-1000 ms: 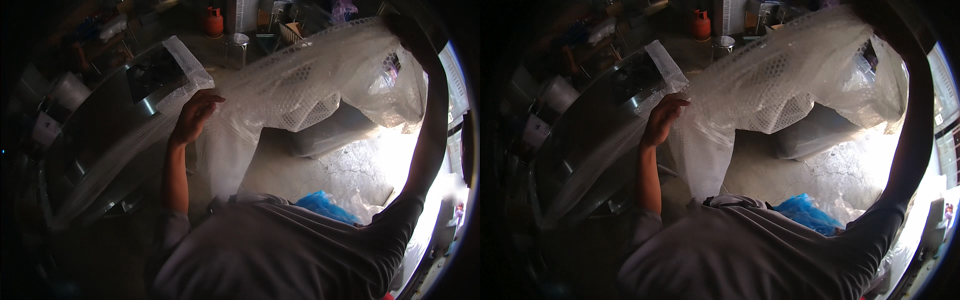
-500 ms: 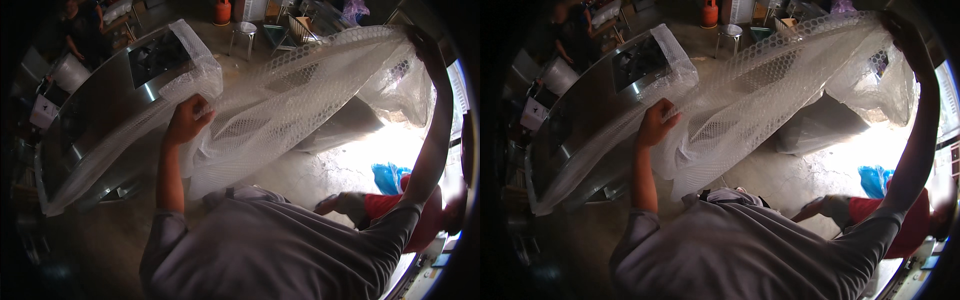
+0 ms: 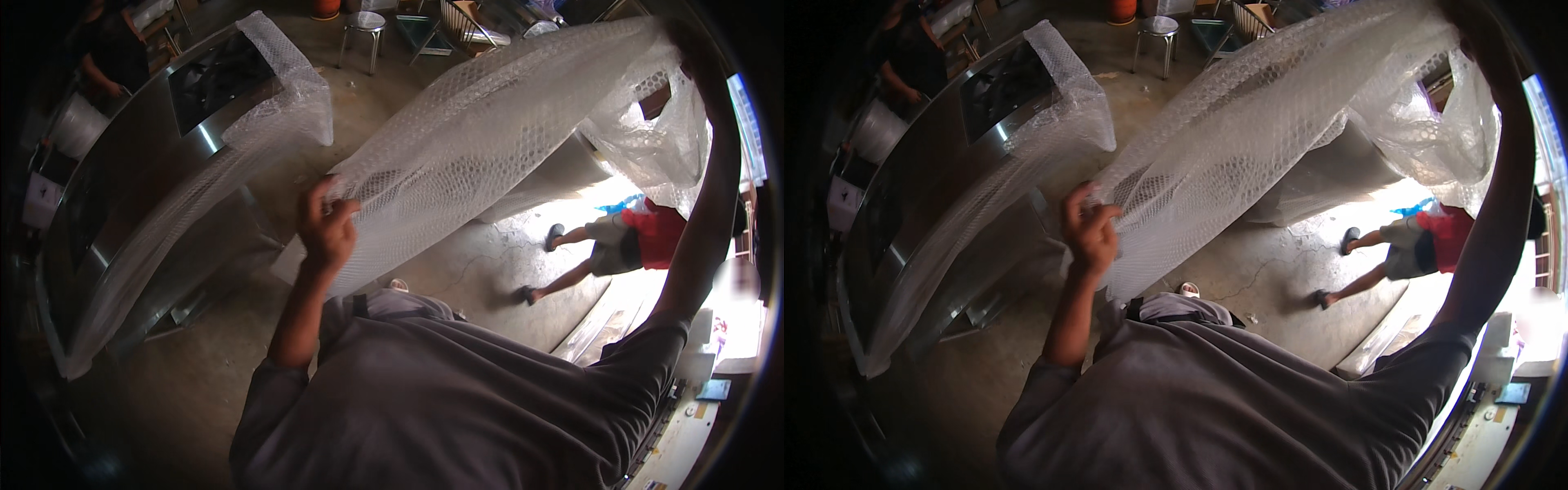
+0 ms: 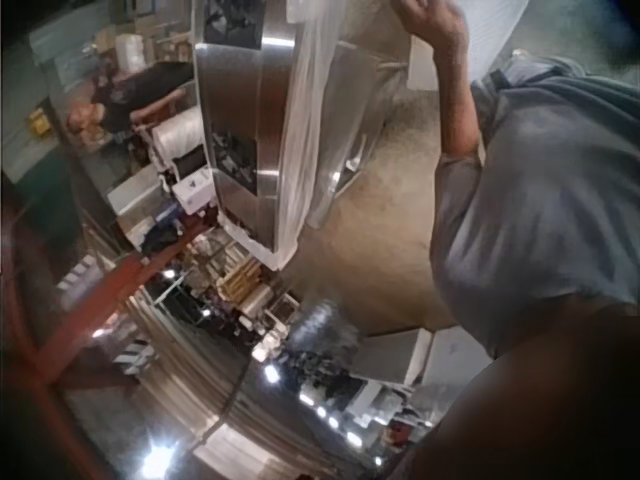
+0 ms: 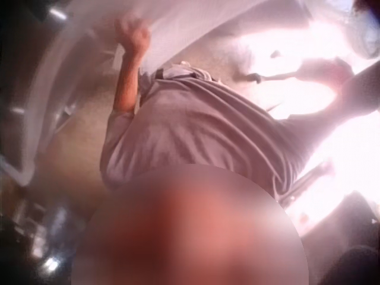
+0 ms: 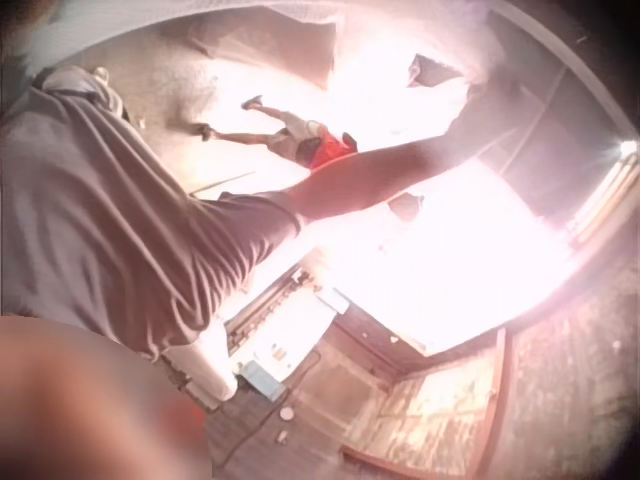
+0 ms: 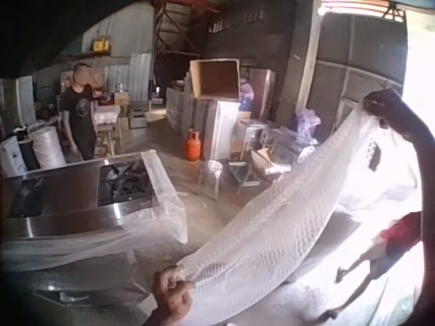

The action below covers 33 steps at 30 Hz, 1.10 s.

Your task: The person wraps a large stainless steel kitchen counter with bubble wrap. They unroll the bubble wrap, tear off a section, and carefully cover the counter's surface and edges, smoothing the material into place.

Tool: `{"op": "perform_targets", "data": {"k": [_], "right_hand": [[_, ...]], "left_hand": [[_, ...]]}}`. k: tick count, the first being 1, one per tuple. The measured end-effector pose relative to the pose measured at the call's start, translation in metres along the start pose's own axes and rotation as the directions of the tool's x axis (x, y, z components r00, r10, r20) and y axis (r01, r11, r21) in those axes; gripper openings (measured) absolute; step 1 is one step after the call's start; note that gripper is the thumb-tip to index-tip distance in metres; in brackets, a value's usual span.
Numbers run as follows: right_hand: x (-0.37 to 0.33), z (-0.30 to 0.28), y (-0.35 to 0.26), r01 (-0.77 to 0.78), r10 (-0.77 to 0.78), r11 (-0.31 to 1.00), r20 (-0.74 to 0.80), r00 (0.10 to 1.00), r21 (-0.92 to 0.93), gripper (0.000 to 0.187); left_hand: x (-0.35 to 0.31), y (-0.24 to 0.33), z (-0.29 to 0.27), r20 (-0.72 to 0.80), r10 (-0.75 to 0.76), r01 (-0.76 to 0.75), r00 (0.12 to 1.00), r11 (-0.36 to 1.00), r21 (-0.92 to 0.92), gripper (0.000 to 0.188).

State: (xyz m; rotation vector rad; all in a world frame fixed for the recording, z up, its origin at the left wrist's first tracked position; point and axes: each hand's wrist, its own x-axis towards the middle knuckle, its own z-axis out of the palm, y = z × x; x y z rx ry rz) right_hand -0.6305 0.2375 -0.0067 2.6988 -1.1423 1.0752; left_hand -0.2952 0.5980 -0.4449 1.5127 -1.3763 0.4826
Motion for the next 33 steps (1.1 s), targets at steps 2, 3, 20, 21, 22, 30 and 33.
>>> {"op": "perform_targets", "data": {"k": [2, 3, 20, 21, 22, 30, 33], "right_hand": [[-0.008, -0.003, -0.031, 0.021, -0.020, 0.996, 0.012, 1.000, -0.082, 0.039], [-0.012, -0.003, -0.048, 0.023, -0.022, 0.995, 0.009, 1.000, -0.097, 0.038], [-0.017, -0.047, 0.024, -0.080, 0.108, 0.980, 0.146, 0.983, -0.182, 0.041], [-0.022, -0.045, 0.033, -0.071, 0.108, 0.964, 0.136, 0.985, -0.255, 0.041], [-0.026, -0.042, 0.038, -0.060, 0.107, 0.944, 0.130, 0.986, -0.326, 0.041], [-0.018, -0.015, 0.060, 0.165, -0.142, 0.972, 0.137, 0.980, -0.167, 0.041], [-0.015, -0.011, 0.071, 0.293, -0.277, 0.933, 0.105, 0.955, -0.210, 0.038]], "left_hand": [[0.001, 0.021, 0.026, 0.118, -0.159, 0.158, 0.980, 0.987, 0.022, 0.009], [0.003, 0.030, 0.040, 0.100, -0.156, 0.156, 0.983, 0.988, 0.002, 0.013], [0.013, 0.036, 0.094, 0.176, -0.110, 0.159, 0.978, 0.941, -0.300, 0.014], [0.016, 0.028, 0.080, 0.202, -0.106, 0.163, 0.974, 0.942, -0.292, 0.014], [0.018, 0.023, 0.069, 0.228, -0.119, 0.181, 0.966, 0.946, -0.271, 0.014], [0.001, 0.056, 0.073, 0.379, 0.028, 0.100, 0.925, 0.944, -0.313, 0.016], [-0.023, 0.077, 0.094, 0.440, -0.010, 0.195, 0.898, 0.905, -0.377, 0.016]]}}
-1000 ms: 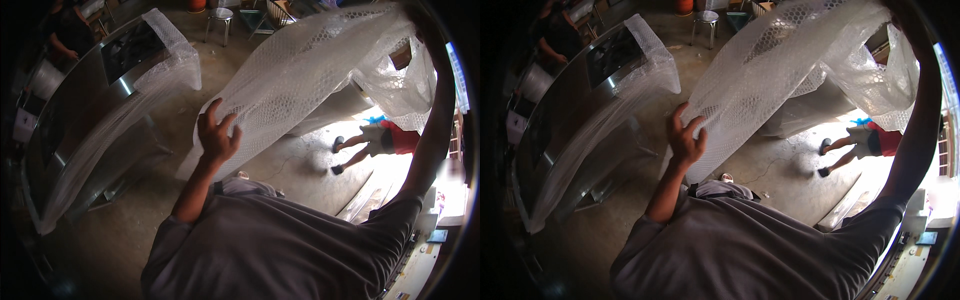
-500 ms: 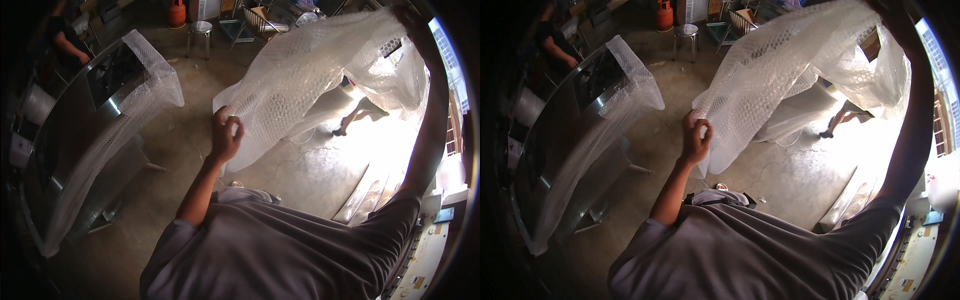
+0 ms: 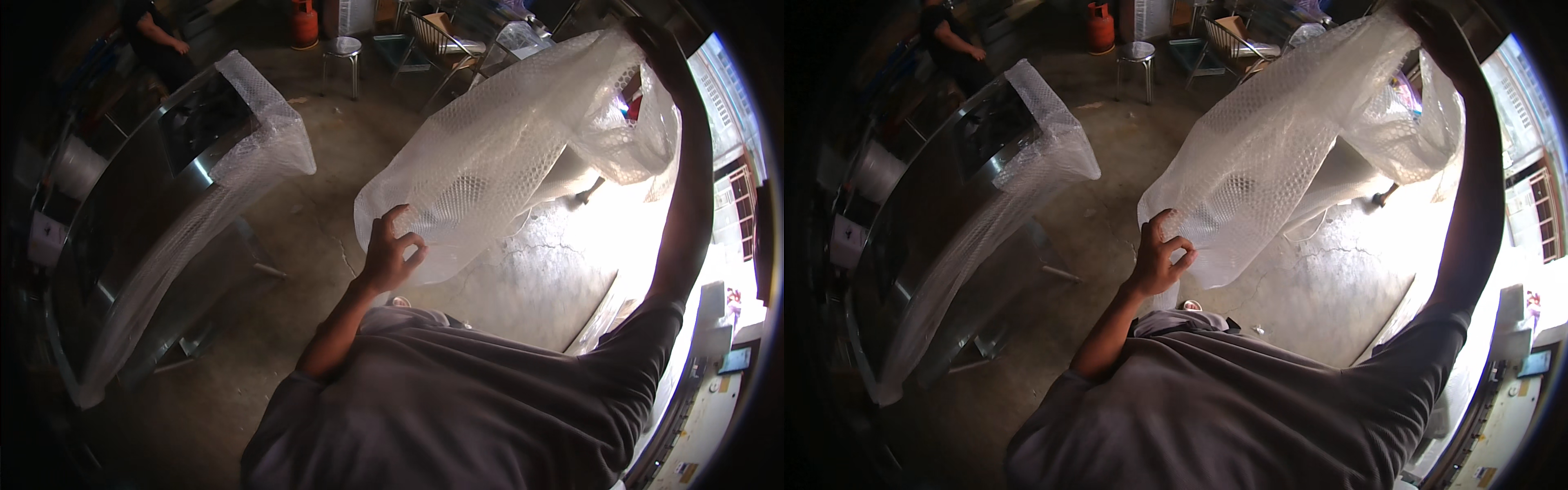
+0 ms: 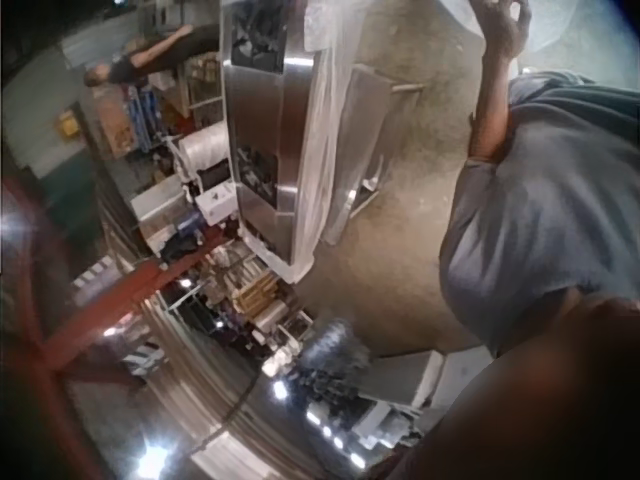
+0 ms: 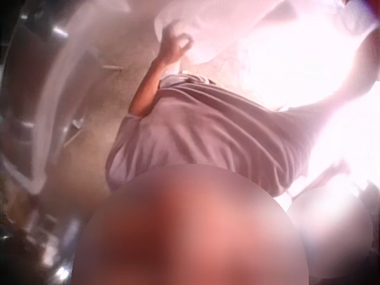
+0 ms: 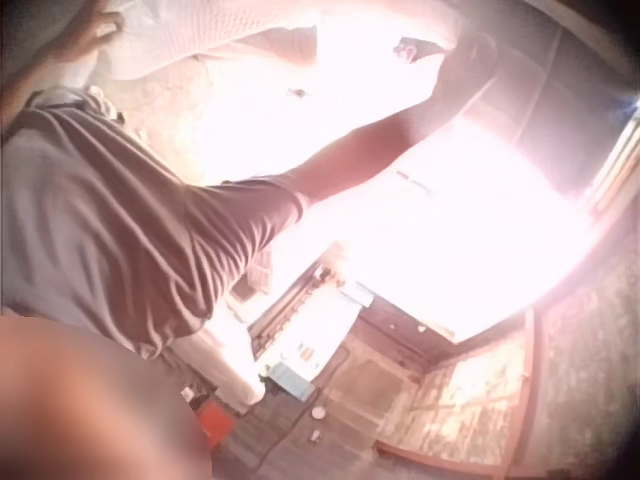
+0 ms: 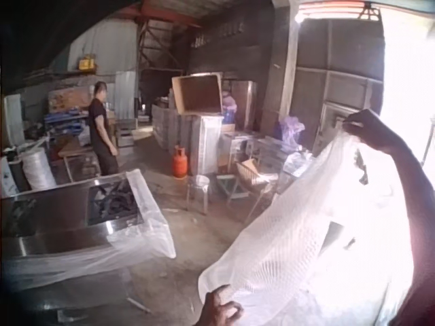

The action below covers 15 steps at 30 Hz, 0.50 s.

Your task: The person wraps a large stainless steel kitchen counter with bubble wrap. They unroll the bubble wrap, tear off a section, and carefully cover the counter's surface and edges, smoothing the material into place.

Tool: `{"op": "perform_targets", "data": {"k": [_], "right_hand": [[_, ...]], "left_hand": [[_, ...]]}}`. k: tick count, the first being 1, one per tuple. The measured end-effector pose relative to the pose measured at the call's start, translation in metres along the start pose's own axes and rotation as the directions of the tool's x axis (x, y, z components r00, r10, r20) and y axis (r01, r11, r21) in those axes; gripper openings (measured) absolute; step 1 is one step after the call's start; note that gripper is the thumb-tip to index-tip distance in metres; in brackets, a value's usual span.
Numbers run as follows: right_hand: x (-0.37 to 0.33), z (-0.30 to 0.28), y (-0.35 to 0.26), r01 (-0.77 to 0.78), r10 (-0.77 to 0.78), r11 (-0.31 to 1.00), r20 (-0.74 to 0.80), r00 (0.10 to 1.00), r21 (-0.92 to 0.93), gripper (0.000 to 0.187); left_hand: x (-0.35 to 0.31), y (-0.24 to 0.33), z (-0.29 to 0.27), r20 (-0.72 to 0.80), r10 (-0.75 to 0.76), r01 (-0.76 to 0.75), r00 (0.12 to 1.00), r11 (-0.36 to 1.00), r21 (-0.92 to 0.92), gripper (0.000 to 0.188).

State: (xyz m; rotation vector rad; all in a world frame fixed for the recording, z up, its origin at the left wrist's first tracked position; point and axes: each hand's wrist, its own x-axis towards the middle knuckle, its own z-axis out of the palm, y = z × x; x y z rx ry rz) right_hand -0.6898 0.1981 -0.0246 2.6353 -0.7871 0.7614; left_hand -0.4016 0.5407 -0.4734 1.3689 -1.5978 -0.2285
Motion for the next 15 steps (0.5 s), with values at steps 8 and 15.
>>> {"op": "perform_targets", "data": {"k": [8, 15], "right_hand": [[0.016, -0.038, -0.112, -0.239, 0.234, 0.970, -0.085, 0.969, -0.048, 0.025], [-0.001, -0.073, -0.151, -0.159, 0.127, 0.982, -0.273, 0.954, -0.100, 0.027]], "left_hand": [[0.052, 0.007, 0.076, -0.075, -0.068, 0.079, 0.995, 0.985, 0.154, 0.077], [0.126, 0.023, 0.137, -0.157, -0.042, 0.057, 0.987, 0.994, 0.095, 0.055]]}}
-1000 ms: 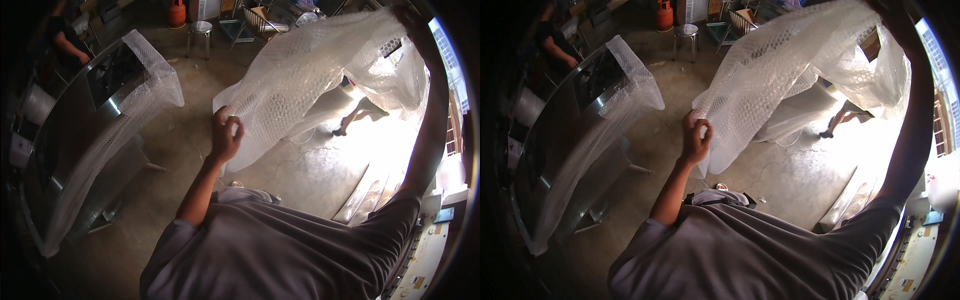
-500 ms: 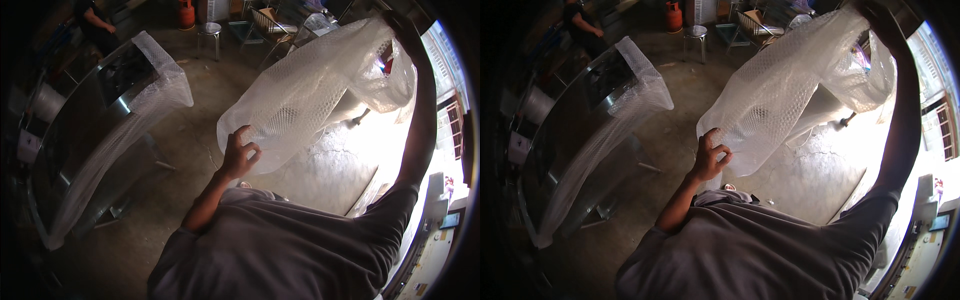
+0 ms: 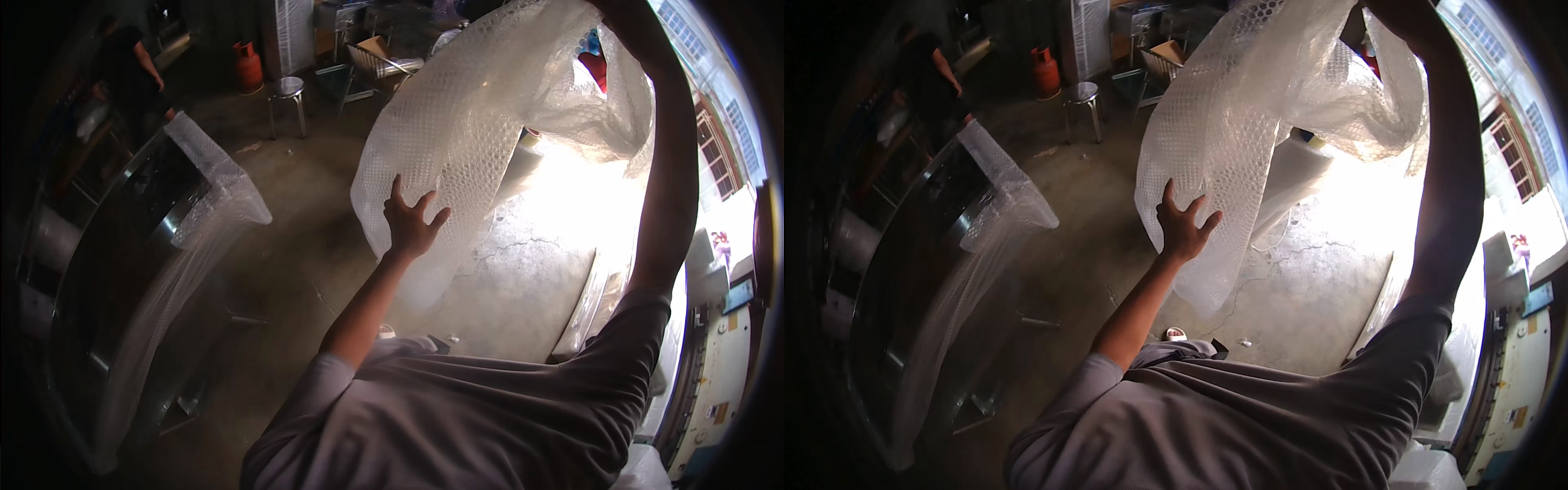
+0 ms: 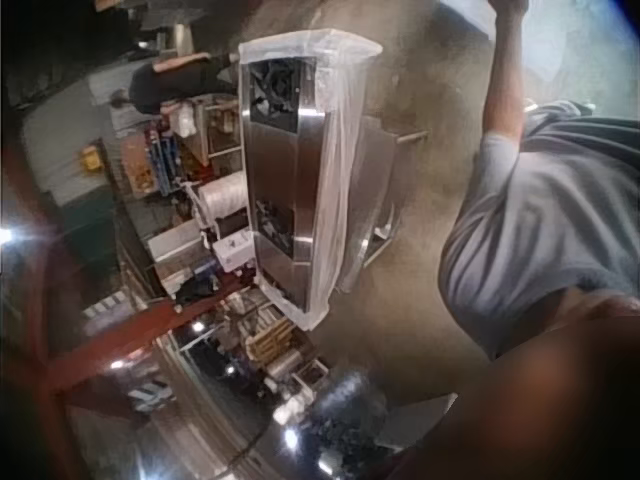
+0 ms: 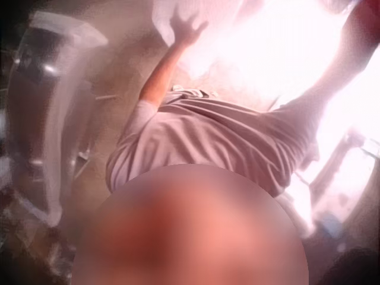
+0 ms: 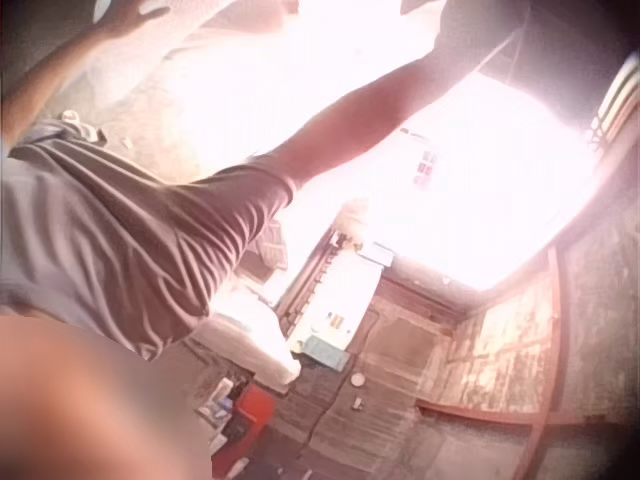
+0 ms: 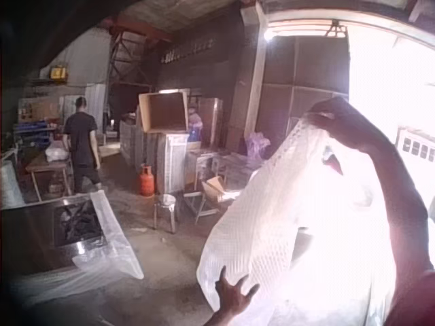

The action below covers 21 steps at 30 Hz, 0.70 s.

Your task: The person wraps a large stainless steel kitchen counter with bubble wrap. They unroll the bubble wrap, tear off a section, and carefully cover the counter's surface and edges, smoothing the material into place.

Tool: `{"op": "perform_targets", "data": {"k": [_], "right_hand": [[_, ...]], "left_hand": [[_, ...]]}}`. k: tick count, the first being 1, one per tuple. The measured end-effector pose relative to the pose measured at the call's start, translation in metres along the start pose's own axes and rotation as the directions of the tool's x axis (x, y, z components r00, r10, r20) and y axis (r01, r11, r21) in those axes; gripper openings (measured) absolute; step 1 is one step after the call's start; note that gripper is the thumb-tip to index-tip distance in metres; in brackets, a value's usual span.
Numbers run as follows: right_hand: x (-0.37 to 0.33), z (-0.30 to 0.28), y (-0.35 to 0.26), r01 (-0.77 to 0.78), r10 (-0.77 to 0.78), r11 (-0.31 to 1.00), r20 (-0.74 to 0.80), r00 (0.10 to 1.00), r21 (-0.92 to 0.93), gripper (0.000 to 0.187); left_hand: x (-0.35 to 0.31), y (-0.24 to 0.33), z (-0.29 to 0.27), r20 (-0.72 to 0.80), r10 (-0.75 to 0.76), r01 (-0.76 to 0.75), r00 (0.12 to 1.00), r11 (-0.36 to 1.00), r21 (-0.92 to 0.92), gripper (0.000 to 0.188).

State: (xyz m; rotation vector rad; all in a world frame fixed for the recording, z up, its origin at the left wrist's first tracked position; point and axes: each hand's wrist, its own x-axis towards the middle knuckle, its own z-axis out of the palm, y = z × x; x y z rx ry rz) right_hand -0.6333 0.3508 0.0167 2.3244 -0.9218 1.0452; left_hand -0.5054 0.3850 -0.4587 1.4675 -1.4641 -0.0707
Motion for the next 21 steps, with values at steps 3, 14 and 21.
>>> {"op": "perform_targets", "data": {"k": [3, 14, 21], "right_hand": [[-0.007, -0.011, 0.027, -0.049, 0.046, 0.995, -0.039, 0.998, -0.083, 0.028], [-0.077, 0.025, 0.210, -0.223, 0.206, 0.975, 0.328, 0.922, 0.016, 0.031], [-0.148, 0.123, 0.183, -0.097, 0.060, 0.993, 0.413, 0.909, 0.069, 0.026]], "left_hand": [[-0.004, 0.006, 0.013, 0.016, 0.090, -0.088, 0.996, 0.993, -0.084, 0.037], [-0.042, -0.017, -0.121, -0.164, 0.178, -0.155, 0.970, 0.977, 0.144, 0.025], [-0.074, -0.040, -0.186, 0.015, 0.001, -0.005, 1.000, 0.953, 0.302, 0.020]]}}
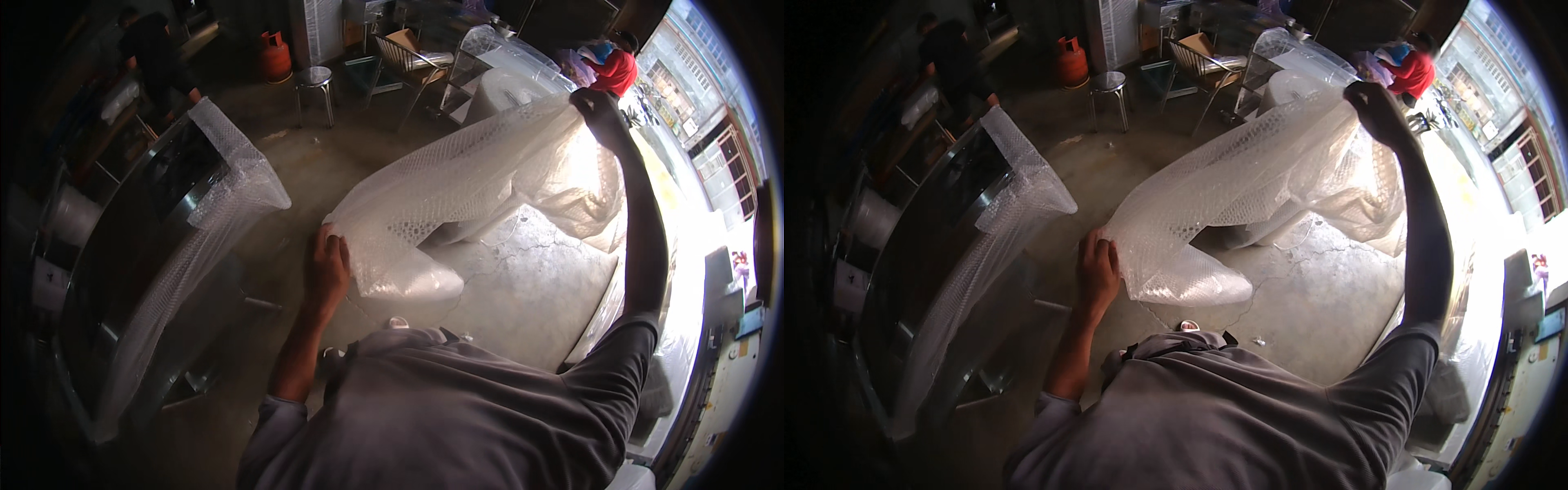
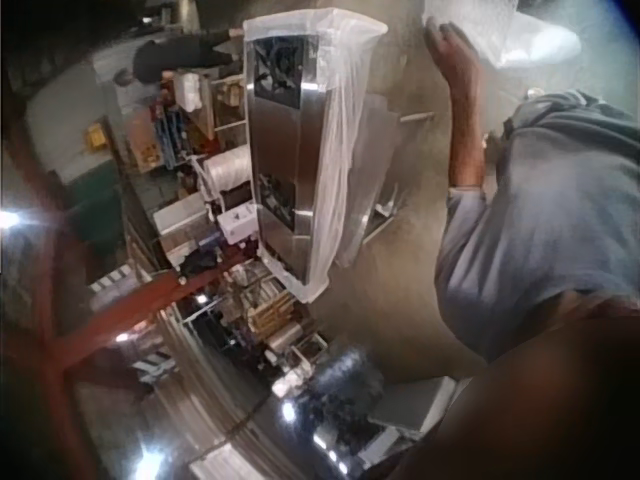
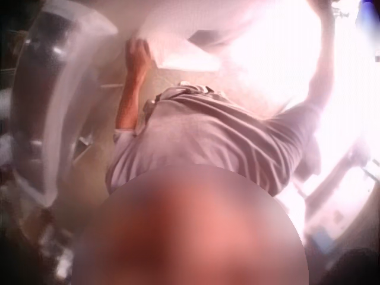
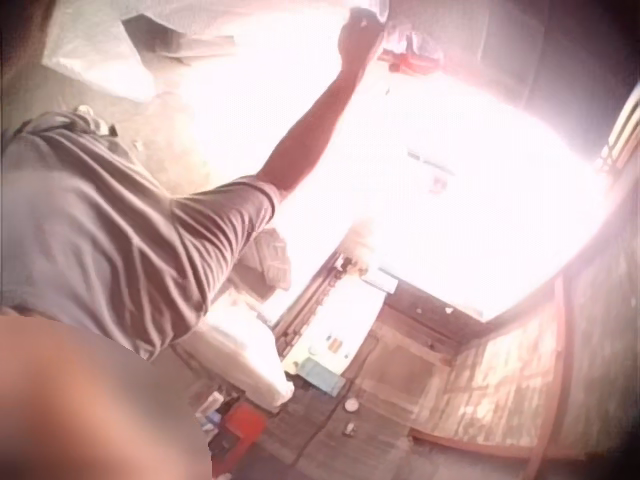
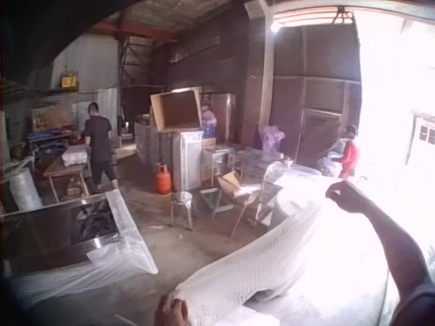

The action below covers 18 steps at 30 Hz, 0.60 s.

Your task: The person wraps a large stainless steel kitchen counter with bubble wrap. They unroll the bubble wrap, tear off a section, and carefully cover the counter's surface and edges, smoothing the material into place.

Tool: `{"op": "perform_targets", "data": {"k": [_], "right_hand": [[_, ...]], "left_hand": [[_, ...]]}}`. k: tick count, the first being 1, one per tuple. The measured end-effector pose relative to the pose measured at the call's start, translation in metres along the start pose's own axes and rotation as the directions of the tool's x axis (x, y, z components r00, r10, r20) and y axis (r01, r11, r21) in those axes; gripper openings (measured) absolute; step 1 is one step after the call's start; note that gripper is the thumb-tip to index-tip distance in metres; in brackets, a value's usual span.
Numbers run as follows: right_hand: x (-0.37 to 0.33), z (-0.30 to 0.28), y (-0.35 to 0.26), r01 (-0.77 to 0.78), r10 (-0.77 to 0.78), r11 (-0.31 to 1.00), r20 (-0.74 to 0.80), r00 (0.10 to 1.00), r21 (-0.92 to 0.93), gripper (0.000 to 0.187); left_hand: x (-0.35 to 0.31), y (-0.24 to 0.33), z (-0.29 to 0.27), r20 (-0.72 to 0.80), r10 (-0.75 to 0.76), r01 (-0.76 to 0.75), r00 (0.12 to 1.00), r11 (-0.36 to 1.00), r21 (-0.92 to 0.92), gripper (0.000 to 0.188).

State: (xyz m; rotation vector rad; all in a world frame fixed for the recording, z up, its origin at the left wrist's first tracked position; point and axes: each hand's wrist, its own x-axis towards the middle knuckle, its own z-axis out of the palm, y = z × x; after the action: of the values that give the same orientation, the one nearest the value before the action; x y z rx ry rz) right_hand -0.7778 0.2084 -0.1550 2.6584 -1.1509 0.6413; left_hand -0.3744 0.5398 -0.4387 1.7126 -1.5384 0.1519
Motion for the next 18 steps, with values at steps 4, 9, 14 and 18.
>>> {"op": "perform_targets", "data": {"k": [4, 9, 14, 18], "right_hand": [[-0.011, 0.070, -0.026, -0.120, 0.133, 0.972, -0.054, 0.990, 0.200, 0.024], [-0.032, 0.142, -0.070, -0.264, 0.236, 0.917, 0.126, 0.964, 0.300, 0.022], [-0.042, 0.178, -0.101, -0.366, 0.269, 0.780, 0.257, 0.928, 0.508, 0.022], [-0.049, 0.204, -0.139, -0.345, 0.187, 0.731, 0.313, 0.931, 0.589, 0.021]], "left_hand": [[-0.044, -0.033, -0.029, 0.007, 0.010, -0.010, 1.000, 0.997, -0.077, 0.017], [-0.081, -0.037, -0.076, 0.040, -0.258, 0.257, 0.965, 0.915, -0.312, 0.013], [-0.106, -0.040, -0.127, -0.035, -0.240, 0.241, 0.970, 0.970, 0.021, 0.014], [-0.136, -0.056, -0.140, -0.141, -0.444, 0.410, 0.885, 0.886, -0.215, 0.014]]}}
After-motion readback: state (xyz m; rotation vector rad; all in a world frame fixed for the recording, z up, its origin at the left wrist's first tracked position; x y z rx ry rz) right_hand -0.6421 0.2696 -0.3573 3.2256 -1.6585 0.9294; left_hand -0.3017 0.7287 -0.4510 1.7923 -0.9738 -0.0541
